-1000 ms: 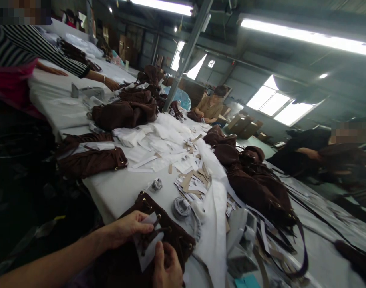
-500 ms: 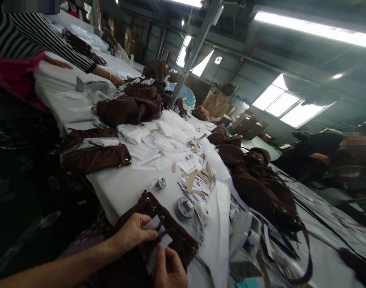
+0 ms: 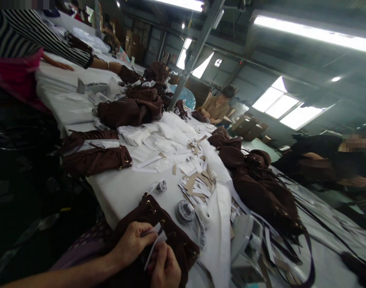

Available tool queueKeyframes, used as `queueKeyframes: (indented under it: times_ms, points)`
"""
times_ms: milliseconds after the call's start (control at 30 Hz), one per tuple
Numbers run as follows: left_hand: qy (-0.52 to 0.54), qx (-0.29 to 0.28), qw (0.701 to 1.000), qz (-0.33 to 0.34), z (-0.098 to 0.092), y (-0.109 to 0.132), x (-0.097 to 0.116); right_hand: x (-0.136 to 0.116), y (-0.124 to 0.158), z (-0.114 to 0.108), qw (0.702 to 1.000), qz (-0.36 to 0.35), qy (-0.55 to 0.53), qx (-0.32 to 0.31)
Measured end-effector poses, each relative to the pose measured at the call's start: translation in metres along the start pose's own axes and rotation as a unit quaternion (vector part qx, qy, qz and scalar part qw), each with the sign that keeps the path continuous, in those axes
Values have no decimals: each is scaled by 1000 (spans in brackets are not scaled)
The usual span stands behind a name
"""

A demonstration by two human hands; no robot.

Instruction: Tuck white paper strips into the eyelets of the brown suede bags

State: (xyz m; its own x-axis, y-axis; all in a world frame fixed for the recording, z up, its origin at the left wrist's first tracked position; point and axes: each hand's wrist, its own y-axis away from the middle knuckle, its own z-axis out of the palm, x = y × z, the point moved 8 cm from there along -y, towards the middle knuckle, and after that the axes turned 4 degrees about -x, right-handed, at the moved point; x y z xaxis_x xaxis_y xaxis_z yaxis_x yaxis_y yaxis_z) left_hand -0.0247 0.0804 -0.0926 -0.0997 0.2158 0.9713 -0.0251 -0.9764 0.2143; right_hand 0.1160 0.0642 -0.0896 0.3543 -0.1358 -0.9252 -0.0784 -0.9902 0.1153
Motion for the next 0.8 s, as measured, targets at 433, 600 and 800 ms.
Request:
queueKeyframes:
  times_ms: [433,600,800]
  points:
    - [132,-12,990,-37,4,5,-1,22,-4,20,966,122,-189,-127]
    - [85,-2,996,-25,4,3,-7,3,-3,19,961,139,-207,-120]
    - [47,-68,995,53,2,9,18,8,-5,22,955,159,-236,-87]
